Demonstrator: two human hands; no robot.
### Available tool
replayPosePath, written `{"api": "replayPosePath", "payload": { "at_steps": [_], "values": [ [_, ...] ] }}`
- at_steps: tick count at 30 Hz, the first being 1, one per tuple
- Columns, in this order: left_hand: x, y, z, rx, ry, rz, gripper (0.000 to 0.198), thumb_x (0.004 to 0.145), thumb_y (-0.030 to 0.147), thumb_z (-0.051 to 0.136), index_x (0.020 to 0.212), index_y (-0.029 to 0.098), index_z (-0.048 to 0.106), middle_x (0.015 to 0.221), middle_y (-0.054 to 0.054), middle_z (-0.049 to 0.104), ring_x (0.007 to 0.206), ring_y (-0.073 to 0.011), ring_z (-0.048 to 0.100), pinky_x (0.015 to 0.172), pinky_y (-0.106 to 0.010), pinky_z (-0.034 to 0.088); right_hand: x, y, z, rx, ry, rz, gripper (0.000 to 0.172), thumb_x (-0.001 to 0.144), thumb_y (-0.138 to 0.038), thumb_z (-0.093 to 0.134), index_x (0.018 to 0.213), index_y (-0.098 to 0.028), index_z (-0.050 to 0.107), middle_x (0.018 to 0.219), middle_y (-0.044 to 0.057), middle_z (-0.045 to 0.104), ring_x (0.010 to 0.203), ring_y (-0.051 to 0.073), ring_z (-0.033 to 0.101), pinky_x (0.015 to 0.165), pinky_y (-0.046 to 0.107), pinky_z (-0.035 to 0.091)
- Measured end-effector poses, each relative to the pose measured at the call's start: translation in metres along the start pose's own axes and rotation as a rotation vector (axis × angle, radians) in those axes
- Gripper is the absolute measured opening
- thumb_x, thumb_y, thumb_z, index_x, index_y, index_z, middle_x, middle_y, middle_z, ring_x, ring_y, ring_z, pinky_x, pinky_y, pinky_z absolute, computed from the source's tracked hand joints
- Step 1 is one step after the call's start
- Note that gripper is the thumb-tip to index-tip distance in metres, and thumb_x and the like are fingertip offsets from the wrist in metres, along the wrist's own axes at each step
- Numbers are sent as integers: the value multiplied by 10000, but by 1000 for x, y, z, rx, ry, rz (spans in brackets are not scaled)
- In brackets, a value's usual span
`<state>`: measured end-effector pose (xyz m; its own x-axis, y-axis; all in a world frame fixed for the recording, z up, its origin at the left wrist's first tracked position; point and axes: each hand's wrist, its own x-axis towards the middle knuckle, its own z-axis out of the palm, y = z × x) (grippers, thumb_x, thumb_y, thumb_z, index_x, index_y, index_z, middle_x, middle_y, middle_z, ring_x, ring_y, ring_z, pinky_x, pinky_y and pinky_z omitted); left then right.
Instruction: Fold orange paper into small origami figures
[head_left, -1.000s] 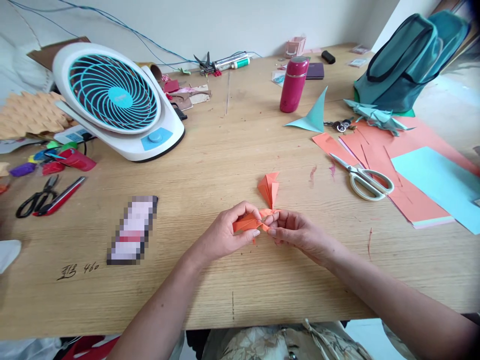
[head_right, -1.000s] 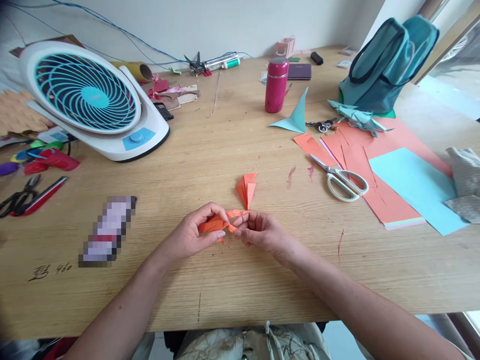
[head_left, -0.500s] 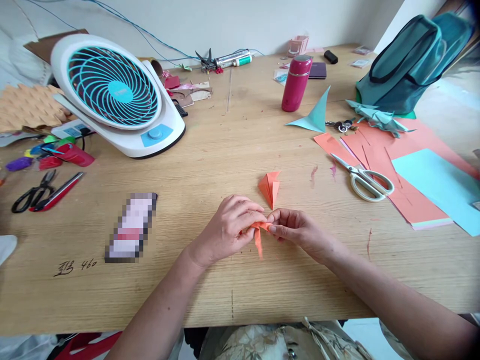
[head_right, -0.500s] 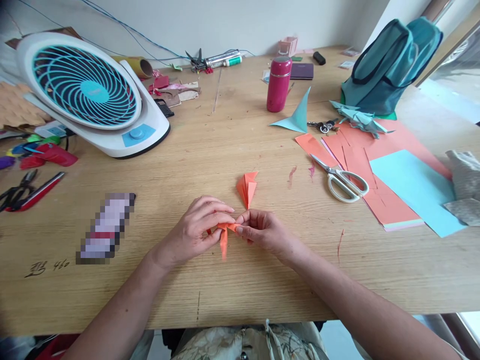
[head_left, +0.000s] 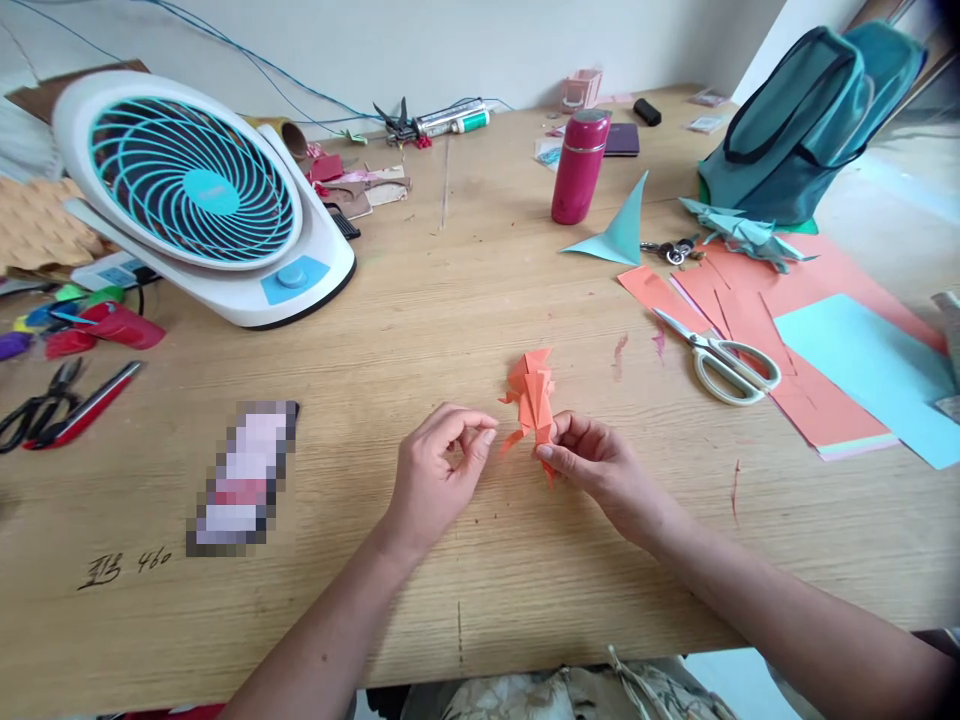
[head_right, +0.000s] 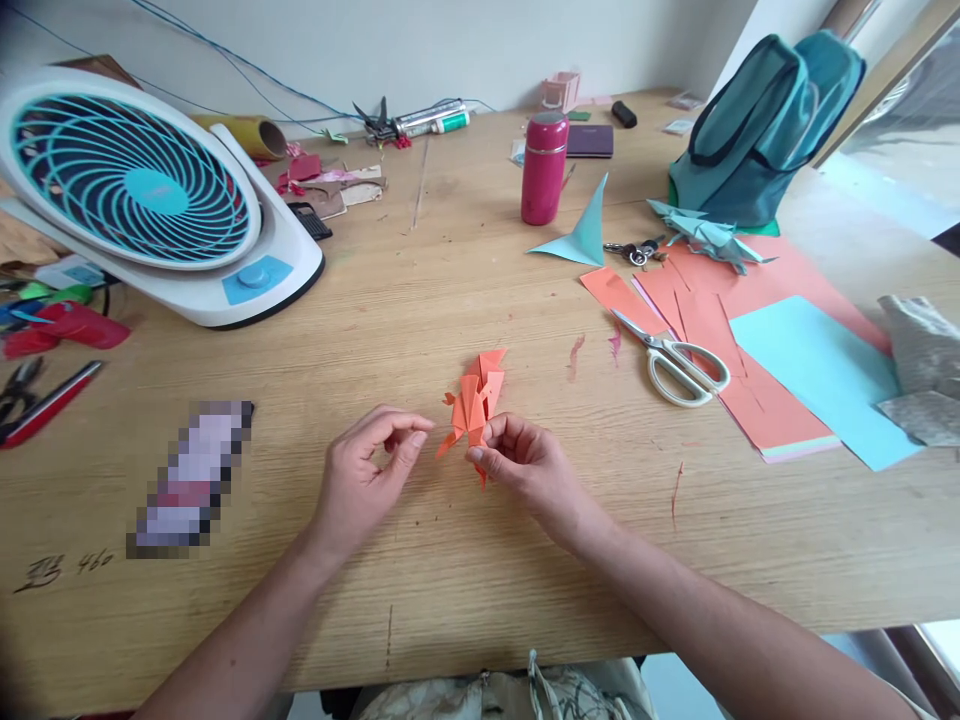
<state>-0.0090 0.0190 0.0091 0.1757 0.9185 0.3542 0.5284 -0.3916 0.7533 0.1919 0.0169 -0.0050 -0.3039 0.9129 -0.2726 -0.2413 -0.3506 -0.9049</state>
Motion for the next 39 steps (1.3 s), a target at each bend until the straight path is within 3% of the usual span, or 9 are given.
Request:
{"api": "replayPosePath", "payload": {
  "at_steps": [3,6,10,15,18,22,29,34,39],
  "values": [
    [-2,-2,6,-218,-147,-235,129,915,277,632,899,175,710,848,-30,682,589,-97,537,554,-228,435,2,3,-1,-20,2,-9,436,656,-510,876,769,-201,589,700,-26,562,624,108,451,605,259,391],
    [-3,-6,10,-404,-244,-443,147,872,311,670,858,165,691,699,18,630,471,-64,490,470,-203,391,3,5,-1,-56,5,-11,438,660,-524,869,763,-204,587,708,-15,567,639,121,467,613,266,400],
    [-2,-8,11,-625,-346,-599,217,855,370,688,829,161,635,578,62,569,382,-44,471,416,-177,362,4,3,-2,-76,-50,7,431,667,-511,873,780,-205,591,736,-7,577,684,136,491,647,269,411],
    [-3,-5,12,-729,-397,-623,224,879,367,672,835,162,594,712,39,611,485,-84,640,473,-185,471,2,-5,-4,-147,-96,47,347,832,-533,738,878,-198,664,804,3,603,716,130,484,663,253,383],
    [-4,-2,15,-742,-410,-596,189,887,332,660,848,156,600,777,23,620,553,-96,675,530,-207,525,2,-6,-3,-137,-90,77,365,812,-550,747,830,-191,681,711,-14,561,629,117,419,602,255,342],
    [-3,1,16,-719,-398,-540,133,880,258,646,825,144,607,757,16,618,598,-85,656,595,-208,536,2,-8,-1,-46,-129,123,366,761,-526,799,836,-182,698,741,2,605,657,121,456,608,253,352],
    [-1,2,13,-702,-399,-523,123,877,244,642,818,143,601,746,32,585,596,-65,586,621,-216,528,0,-5,0,164,-77,274,380,653,-429,902,824,-160,695,749,-17,622,636,84,475,590,210,377],
    [-2,-1,14,-767,-427,-585,209,871,335,674,834,142,601,735,30,564,578,-71,551,583,-230,528,1,3,0,338,-127,262,295,784,-439,815,806,-164,711,742,-3,655,668,96,560,626,205,446],
    [-5,-2,15,-870,-469,-647,280,877,406,685,866,135,615,757,11,584,593,-75,543,578,-231,524,3,6,-3,331,-151,208,253,824,-410,786,843,-165,721,769,16,698,690,115,605,702,239,489]
  ]
}}
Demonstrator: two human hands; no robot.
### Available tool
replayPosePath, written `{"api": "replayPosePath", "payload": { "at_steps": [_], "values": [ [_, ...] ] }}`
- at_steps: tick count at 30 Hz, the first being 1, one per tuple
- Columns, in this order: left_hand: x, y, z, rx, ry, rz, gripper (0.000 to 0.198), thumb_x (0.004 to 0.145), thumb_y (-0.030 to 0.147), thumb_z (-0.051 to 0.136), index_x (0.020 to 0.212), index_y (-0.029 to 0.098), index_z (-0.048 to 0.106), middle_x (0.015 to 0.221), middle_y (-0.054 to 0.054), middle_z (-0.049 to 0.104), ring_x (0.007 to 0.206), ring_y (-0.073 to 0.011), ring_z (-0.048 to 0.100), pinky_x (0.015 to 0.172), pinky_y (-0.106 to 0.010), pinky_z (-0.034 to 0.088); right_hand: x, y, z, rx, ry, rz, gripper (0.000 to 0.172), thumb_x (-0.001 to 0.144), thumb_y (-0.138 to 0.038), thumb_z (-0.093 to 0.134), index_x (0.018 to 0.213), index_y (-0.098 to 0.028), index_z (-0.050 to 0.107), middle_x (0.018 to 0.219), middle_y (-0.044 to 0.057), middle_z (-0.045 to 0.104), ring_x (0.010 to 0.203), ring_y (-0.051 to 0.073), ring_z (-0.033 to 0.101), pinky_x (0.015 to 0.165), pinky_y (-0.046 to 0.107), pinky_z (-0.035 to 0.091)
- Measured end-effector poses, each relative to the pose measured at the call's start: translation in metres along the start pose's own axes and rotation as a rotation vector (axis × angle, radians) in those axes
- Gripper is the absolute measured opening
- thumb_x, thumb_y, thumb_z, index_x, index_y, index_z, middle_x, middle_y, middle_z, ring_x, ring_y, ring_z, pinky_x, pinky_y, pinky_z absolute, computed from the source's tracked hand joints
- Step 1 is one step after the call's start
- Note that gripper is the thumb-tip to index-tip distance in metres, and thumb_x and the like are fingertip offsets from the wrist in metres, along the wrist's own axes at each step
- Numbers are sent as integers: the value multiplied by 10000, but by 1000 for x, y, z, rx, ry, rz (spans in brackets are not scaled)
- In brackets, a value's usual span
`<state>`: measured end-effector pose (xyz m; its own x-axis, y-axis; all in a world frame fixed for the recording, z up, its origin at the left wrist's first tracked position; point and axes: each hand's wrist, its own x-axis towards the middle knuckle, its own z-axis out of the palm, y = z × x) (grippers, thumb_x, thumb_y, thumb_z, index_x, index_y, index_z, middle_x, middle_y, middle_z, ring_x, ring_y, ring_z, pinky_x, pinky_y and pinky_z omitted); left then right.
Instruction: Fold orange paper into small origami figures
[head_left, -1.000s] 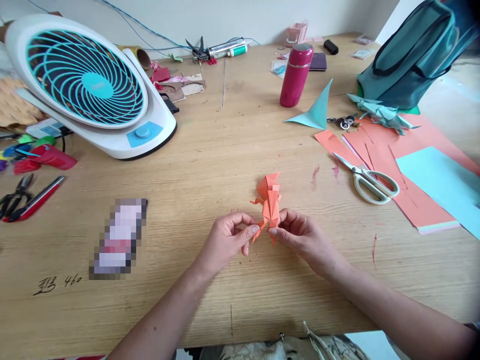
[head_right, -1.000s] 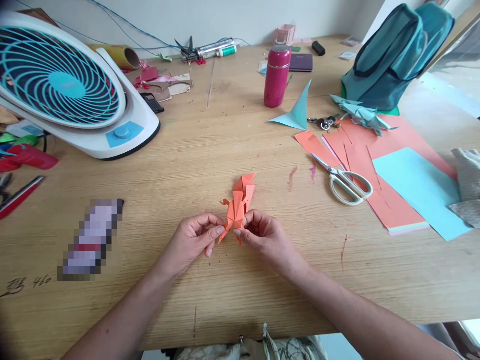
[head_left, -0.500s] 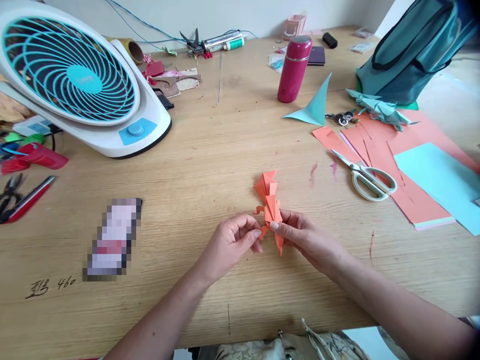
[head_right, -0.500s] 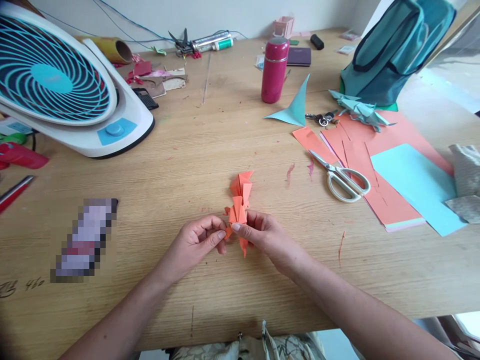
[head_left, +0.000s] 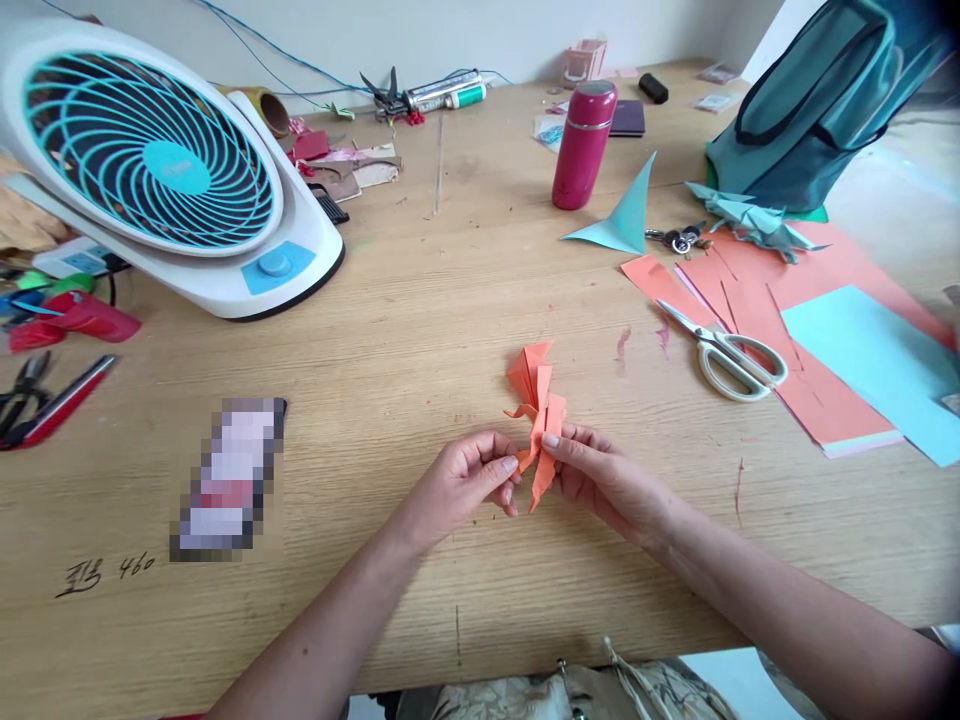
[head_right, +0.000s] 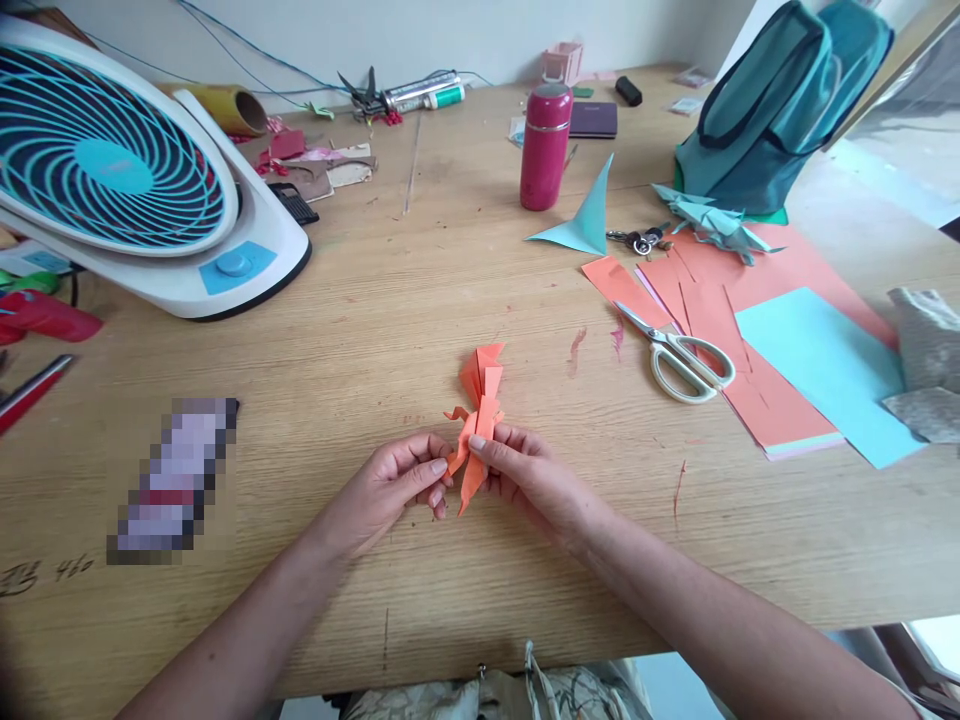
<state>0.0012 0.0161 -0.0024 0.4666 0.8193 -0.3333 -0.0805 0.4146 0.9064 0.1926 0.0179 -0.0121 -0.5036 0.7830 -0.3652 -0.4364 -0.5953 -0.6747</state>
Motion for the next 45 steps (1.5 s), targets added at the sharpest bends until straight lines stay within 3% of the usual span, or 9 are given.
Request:
{"api": "replayPosePath", "payload": {
  "at_steps": [8,13,16,23,30,35,39,42,45],
  "values": [
    [0,-3,1,137,-4,134,149,908,295,641,926,159,582,832,-6,602,667,-99,585,602,-235,519,1,-2,-2,-95,89,-12,365,746,-468,837,734,-158,644,656,-35,580,610,78,500,612,209,406],
    [-2,-7,2,767,227,585,102,905,105,611,949,197,602,828,6,603,721,-103,563,658,-226,490,0,-2,-2,-307,134,-29,438,722,-533,831,734,-147,624,643,-33,567,588,73,469,576,218,349],
    [-4,-6,1,1104,275,808,172,923,75,592,1043,193,630,880,-15,611,770,-110,588,705,-231,498,0,-3,-2,-353,110,-12,441,743,-554,803,795,-151,631,620,-42,553,549,73,449,541,227,323],
    [-6,-1,-5,1437,352,1143,266,853,46,694,1079,186,677,904,-34,678,751,-141,562,657,-259,491,-1,-3,-2,-399,42,58,415,739,-528,810,805,-153,646,629,-37,555,548,77,461,543,232,336],
    [-8,0,-6,1572,386,1239,211,850,67,710,1024,184,686,870,-16,723,677,-141,502,590,-273,446,-3,-11,-1,-390,35,67,434,693,-544,832,761,-150,663,642,-35,529,595,86,437,572,234,330],
    [-8,0,-7,1538,452,1219,218,857,43,675,998,210,678,841,-12,692,706,-137,537,618,-256,465,-4,-15,-4,-537,-35,-66,411,753,-540,788,861,-154,701,765,-4,592,656,104,445,607,252,348],
    [-9,-1,-5,1515,481,1162,231,849,50,684,1007,219,681,789,0,647,690,-130,533,593,-242,448,-6,-11,-6,-744,-45,-142,283,842,-439,731,949,-180,688,638,-49,489,555,97,362,514,250,261],
    [-10,0,-3,1526,497,1129,153,867,85,680,923,227,687,763,4,629,682,-131,524,608,-249,447,-10,-10,-2,-1005,48,-315,136,924,-298,622,878,-182,676,747,-4,561,622,114,450,547,250,331],
    [-11,2,-3,1528,508,1120,144,854,84,699,888,224,685,771,-1,646,699,-141,506,635,-255,451,-13,-10,2,-1200,73,-491,167,955,-189,527,837,-179,646,820,30,581,682,125,503,575,244,369]
  ]
}}
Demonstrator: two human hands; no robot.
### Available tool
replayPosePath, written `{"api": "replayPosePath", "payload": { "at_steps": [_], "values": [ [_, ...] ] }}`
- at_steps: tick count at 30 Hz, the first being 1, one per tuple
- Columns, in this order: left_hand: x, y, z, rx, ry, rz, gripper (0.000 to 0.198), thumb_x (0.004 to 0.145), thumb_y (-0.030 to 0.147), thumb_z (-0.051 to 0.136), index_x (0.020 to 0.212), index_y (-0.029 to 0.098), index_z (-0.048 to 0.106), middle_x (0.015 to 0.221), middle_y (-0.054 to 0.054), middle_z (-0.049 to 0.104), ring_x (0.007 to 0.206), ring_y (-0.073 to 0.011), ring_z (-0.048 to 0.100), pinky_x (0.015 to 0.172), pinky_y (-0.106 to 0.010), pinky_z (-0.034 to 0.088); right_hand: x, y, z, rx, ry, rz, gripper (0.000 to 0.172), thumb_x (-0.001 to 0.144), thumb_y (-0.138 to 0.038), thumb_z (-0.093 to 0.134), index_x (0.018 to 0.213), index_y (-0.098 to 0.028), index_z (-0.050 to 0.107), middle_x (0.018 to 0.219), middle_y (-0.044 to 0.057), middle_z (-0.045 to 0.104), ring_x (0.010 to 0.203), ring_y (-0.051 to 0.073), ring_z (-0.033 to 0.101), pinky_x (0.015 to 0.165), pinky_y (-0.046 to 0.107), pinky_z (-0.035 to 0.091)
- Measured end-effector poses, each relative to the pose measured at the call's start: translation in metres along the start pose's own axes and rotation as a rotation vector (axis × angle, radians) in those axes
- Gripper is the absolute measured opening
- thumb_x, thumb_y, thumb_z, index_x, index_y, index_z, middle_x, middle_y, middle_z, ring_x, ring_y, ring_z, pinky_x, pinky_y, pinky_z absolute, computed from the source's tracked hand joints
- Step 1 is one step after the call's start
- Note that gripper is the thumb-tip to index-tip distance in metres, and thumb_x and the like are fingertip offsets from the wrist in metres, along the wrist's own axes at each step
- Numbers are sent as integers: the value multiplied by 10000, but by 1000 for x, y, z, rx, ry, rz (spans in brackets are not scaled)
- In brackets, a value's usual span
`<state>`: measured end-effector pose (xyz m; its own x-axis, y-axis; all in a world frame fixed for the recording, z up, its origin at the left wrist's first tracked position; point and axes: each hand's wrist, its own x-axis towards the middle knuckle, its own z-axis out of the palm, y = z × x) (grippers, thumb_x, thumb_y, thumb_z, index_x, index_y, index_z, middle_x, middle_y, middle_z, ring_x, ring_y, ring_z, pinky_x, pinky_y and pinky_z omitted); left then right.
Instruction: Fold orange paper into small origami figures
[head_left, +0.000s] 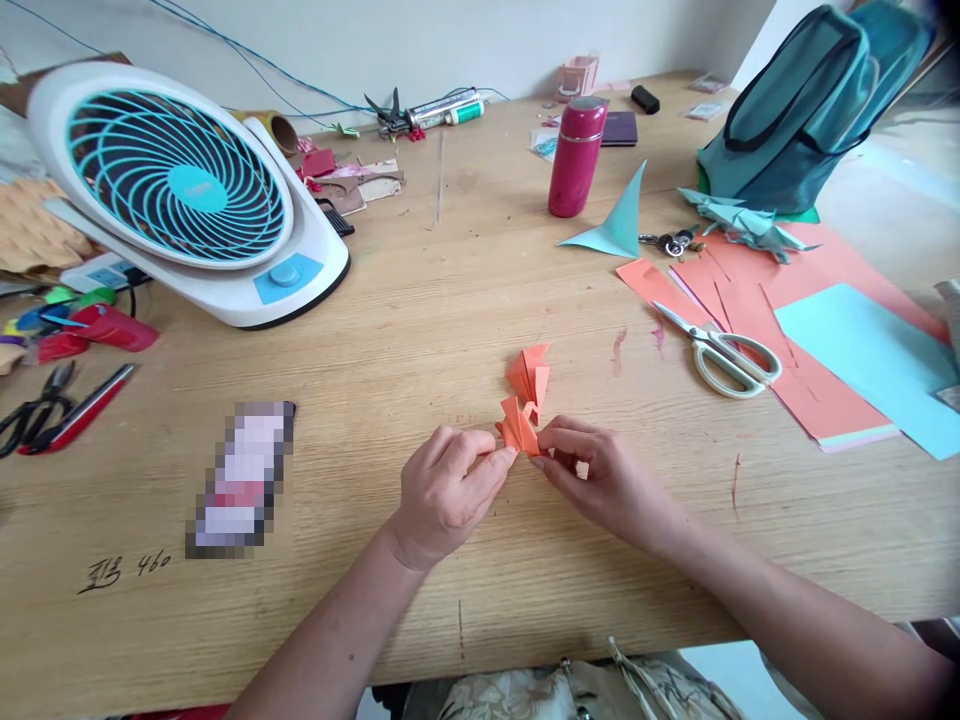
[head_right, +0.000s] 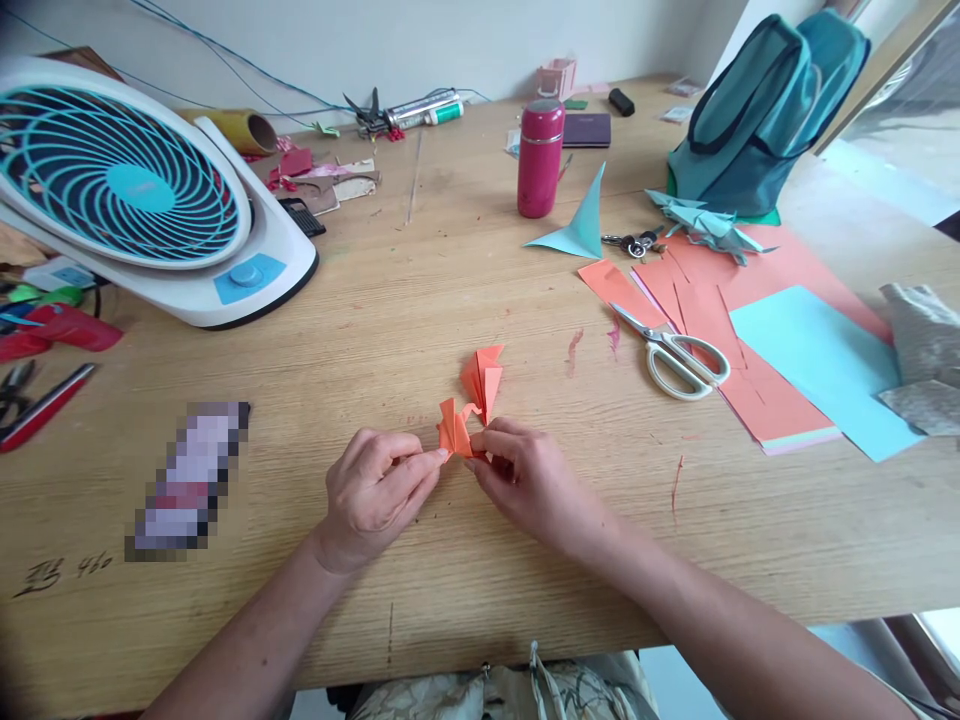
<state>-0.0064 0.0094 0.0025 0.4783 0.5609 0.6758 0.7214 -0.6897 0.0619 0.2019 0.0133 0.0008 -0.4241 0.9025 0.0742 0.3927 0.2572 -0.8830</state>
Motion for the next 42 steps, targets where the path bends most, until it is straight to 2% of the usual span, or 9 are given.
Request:
{"api": "replayPosePath", "payload": {
  "at_steps": [9,13,17,20,24,28,35,38,42],
  "values": [
    [1,-4,0,-122,-10,-2,177,854,44,689,939,198,674,891,-27,686,803,-154,543,717,-263,497,-1,6,-3,-421,154,-356,140,983,-107,480,1062,-196,553,837,31,638,660,131,566,616,252,433],
    [2,-6,-1,-203,-22,-46,181,871,45,668,933,216,674,889,-23,679,814,-150,545,733,-270,497,0,7,-7,-556,177,-458,221,1000,-125,472,1198,-193,541,901,58,668,707,147,602,642,271,461],
    [4,-9,-2,-270,-36,-45,189,871,36,660,927,216,674,901,-30,677,829,-155,554,739,-281,501,0,6,-11,-621,174,-527,201,993,-121,492,1129,-191,623,900,65,658,709,146,594,641,276,475],
    [5,-9,-1,-295,-49,-20,176,882,43,644,923,213,667,890,-32,681,823,-157,561,739,-284,506,-1,7,-12,-614,198,-533,211,980,-112,506,1045,-194,689,878,65,625,701,142,572,619,269,468],
    [4,-5,1,-290,-89,-39,119,902,94,637,936,207,648,907,-34,701,816,-162,567,764,-312,485,-2,7,-11,-591,219,-521,268,979,-105,506,1085,-227,719,861,54,605,692,134,552,607,260,450],
    [2,0,1,-189,-83,-69,103,881,202,720,962,230,663,909,-5,737,810,-175,550,769,-345,420,-2,5,-7,-582,220,-559,247,977,-96,519,1094,-213,702,853,53,609,703,137,553,627,265,458],
    [4,3,-4,-19,-20,-15,117,889,130,698,883,244,672,832,42,749,744,-156,541,703,-358,319,-2,5,-4,-548,227,-480,168,979,-111,515,1020,-199,651,867,53,639,725,144,580,656,270,464],
    [4,3,-4,-8,-28,-11,91,902,153,691,883,237,662,796,39,735,718,-155,527,691,-360,300,-1,4,-6,-589,242,-502,171,969,-93,509,950,-203,639,840,45,629,703,143,563,633,269,442],
    [6,5,-2,-60,-60,-68,24,922,231,688,944,235,679,755,28,718,700,-161,509,706,-369,299,-2,5,-8,-638,234,-530,169,970,-98,514,968,-208,643,851,52,633,706,151,558,638,285,440]
  ]
}}
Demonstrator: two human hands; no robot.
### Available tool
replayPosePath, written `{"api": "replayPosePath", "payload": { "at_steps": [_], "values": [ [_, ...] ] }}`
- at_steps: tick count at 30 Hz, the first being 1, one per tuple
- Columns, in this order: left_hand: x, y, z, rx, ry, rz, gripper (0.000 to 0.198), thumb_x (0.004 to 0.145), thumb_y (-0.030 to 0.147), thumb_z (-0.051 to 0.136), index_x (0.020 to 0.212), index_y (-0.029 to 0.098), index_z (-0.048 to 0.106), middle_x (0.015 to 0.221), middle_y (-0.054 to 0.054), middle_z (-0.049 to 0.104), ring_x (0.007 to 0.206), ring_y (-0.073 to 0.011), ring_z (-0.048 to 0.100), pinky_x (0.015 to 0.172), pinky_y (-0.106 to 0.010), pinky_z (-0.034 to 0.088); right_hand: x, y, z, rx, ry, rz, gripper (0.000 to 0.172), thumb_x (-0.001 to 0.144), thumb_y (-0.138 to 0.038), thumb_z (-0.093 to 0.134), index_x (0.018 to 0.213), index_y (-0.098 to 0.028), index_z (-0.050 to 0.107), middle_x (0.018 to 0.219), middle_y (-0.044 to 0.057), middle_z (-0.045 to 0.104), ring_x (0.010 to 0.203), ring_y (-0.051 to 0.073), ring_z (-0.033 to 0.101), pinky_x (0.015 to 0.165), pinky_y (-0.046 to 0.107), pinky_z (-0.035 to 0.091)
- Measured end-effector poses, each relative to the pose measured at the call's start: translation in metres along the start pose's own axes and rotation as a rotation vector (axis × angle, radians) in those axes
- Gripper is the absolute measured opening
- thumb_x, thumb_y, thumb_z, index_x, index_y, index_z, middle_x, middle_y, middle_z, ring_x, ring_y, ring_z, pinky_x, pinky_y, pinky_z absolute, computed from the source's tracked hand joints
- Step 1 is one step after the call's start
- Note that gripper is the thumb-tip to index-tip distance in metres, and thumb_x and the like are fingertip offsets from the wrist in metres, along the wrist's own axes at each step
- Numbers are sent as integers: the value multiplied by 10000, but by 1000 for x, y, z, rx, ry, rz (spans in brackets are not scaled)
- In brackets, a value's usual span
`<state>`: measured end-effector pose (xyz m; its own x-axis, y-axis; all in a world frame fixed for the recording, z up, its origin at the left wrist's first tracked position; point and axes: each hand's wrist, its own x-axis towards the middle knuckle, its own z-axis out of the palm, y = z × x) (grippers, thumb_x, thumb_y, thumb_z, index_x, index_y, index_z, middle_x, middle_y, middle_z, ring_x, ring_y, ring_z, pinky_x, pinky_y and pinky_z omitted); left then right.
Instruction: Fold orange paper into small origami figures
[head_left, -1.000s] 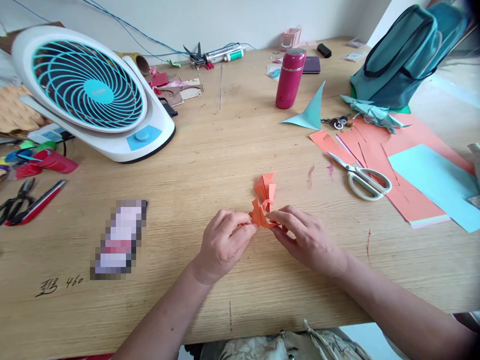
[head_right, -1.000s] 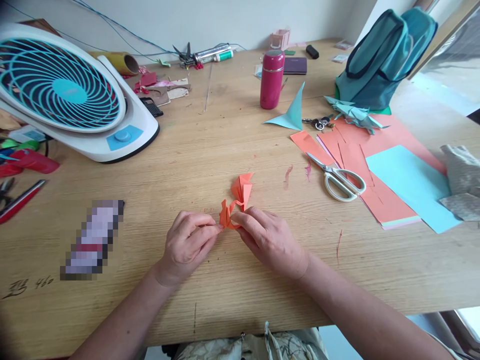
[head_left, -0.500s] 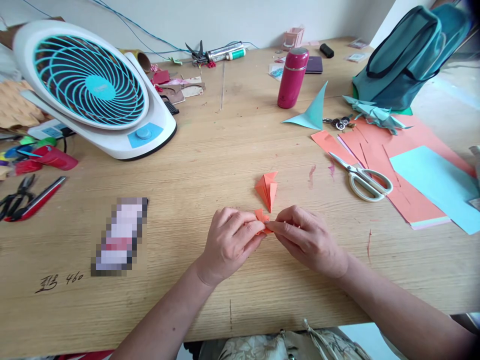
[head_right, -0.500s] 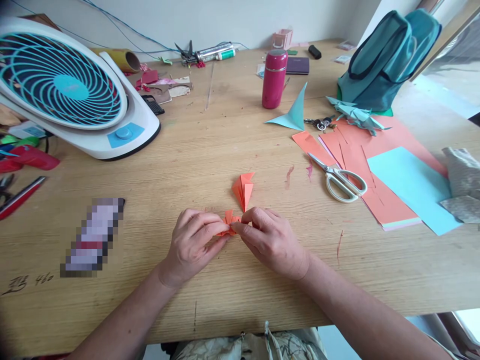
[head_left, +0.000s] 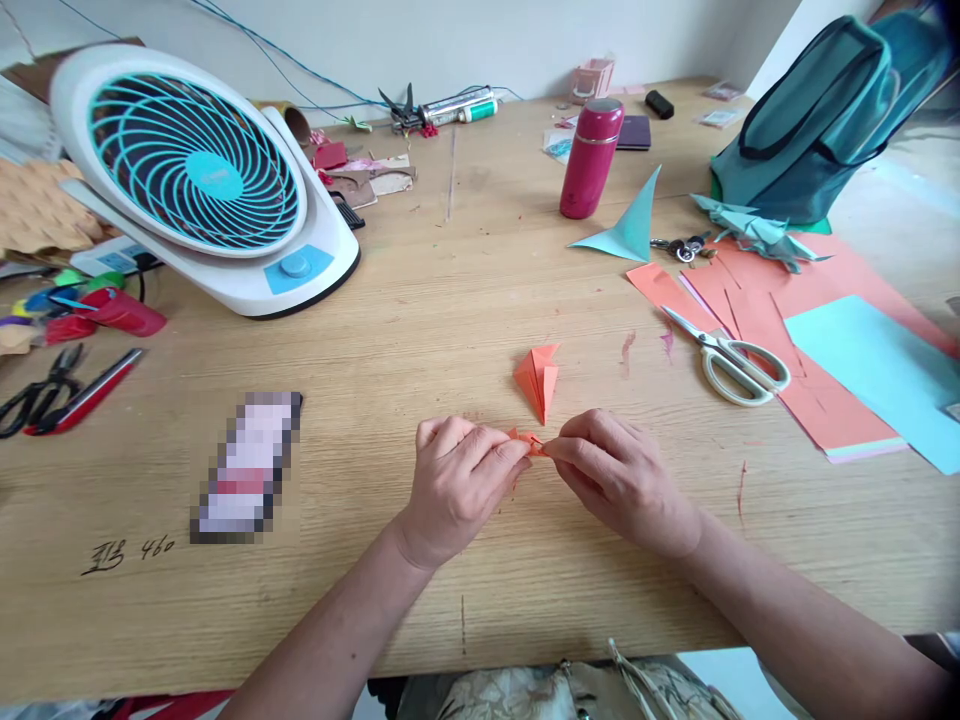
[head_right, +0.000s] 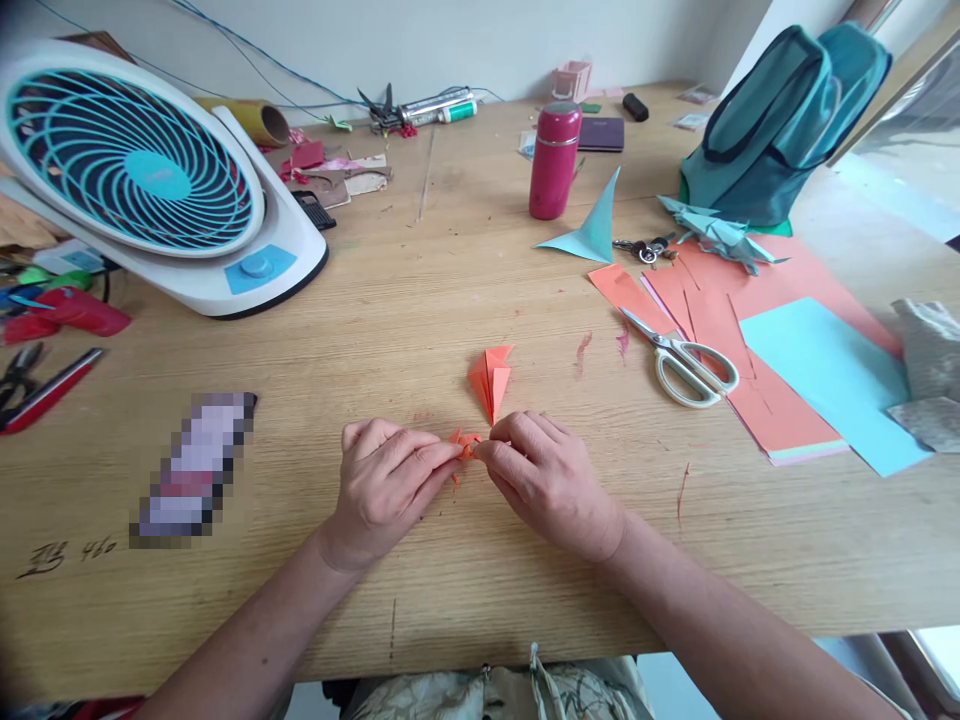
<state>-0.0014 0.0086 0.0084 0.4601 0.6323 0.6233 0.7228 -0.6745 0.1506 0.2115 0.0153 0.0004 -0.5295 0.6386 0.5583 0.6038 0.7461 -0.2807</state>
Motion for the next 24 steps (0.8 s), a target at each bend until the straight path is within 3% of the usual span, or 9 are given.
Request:
{"api": "replayPosePath", "payload": {
  "at_steps": [4,6,11,15,19,22,24],
  "values": [
    [1,2,-1,-5,19,-28,43,912,211,696,922,252,687,747,37,718,704,-164,507,723,-374,296,-3,0,1,-3,-19,-33,171,964,-83,522,1011,-203,633,872,60,637,732,167,553,662,308,448],
    [1,1,-2,20,42,-13,69,899,191,706,908,254,679,755,46,724,706,-161,516,732,-376,297,-2,-1,2,63,-16,21,160,962,-93,535,1039,-198,627,893,68,629,769,177,560,681,313,459],
    [-3,-5,-7,119,118,105,113,896,171,692,949,268,668,810,72,748,731,-155,541,736,-374,294,4,-7,-2,502,-110,337,183,956,-309,624,1101,-197,624,1021,82,653,947,216,577,831,347,465],
    [-5,-7,-8,109,139,242,126,895,149,690,946,264,687,834,59,754,738,-147,556,732,-374,279,8,-9,-1,934,-306,672,318,991,-476,530,924,-188,646,832,21,610,772,162,531,685,280,405],
    [-6,-4,-6,38,102,328,196,924,120,629,990,288,706,908,78,773,750,-123,573,739,-373,274,8,-8,7,1278,-339,798,380,910,-537,638,800,-176,599,727,-24,503,685,119,441,641,250,352],
    [-5,-2,-3,-1,97,258,132,912,174,669,984,274,714,924,60,782,790,-137,583,798,-370,309,8,-7,10,1347,-268,861,407,843,-551,715,777,-167,601,720,-24,520,669,110,433,648,247,355],
    [-3,-1,-3,-80,106,116,63,896,264,701,957,254,708,912,14,777,838,-175,590,839,-377,347,8,-5,12,1332,-206,880,418,814,-553,743,754,-166,599,705,-25,521,647,105,419,625,245,341]
  ]
}}
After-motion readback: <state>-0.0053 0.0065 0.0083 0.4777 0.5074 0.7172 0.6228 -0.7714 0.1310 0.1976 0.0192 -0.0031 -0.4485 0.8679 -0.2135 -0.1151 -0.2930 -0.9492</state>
